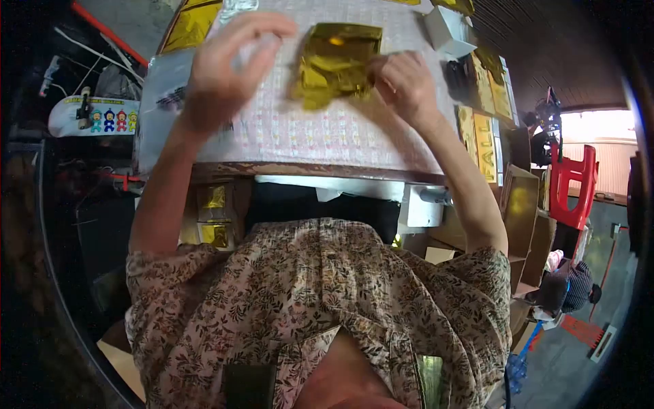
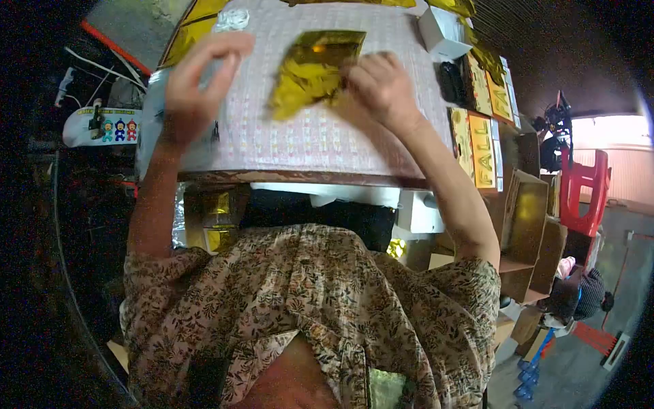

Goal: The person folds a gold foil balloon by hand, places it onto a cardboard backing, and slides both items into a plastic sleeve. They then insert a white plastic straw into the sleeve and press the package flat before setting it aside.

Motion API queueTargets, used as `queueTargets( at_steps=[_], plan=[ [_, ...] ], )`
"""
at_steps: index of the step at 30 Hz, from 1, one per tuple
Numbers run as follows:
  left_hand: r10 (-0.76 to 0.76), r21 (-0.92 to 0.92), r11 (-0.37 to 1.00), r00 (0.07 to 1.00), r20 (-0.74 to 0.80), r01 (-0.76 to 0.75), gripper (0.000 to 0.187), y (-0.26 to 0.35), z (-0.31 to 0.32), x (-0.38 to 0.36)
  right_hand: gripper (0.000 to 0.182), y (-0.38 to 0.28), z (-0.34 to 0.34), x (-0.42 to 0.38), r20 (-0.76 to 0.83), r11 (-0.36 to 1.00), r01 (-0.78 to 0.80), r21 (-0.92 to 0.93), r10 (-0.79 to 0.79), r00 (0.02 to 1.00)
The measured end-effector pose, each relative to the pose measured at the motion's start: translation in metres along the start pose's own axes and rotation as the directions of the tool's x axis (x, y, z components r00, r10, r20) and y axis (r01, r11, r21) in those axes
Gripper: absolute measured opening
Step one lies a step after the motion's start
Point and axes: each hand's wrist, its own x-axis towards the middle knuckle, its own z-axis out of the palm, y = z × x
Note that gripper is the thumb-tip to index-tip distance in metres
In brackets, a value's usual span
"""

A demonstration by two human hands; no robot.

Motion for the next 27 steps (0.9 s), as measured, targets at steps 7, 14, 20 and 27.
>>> queueTargets(
  at_steps=[7,14,20,27],
  plan=[
    [0.295,-0.611,0.762,0.955,0.031,-0.215,0.013,0.205,0.01,-0.021,0.031,-0.013,0.027,-0.066,0.124,0.995,0.096,-0.012,-0.094,0.988],
    [0.367,-0.629,0.734,0.929,0.047,-0.258,0.016,0.185,0.019,-0.024,0.035,0.003,0.027,-0.081,0.133,0.991,0.102,0.087,-0.113,0.985],
    [0.424,-0.345,0.87,0.891,0.163,-0.351,0.035,-0.006,0.081,0.046,0.027,0.01,0.027,-0.086,0.089,0.985,0.118,0.124,-0.129,0.988],
    [0.367,-0.13,0.928,0.784,0.501,-0.35,0.041,-0.102,0.159,0.081,0.024,0.009,0.021,-0.082,0.108,0.98,0.066,0.189,-0.087,0.99]
  ],
)
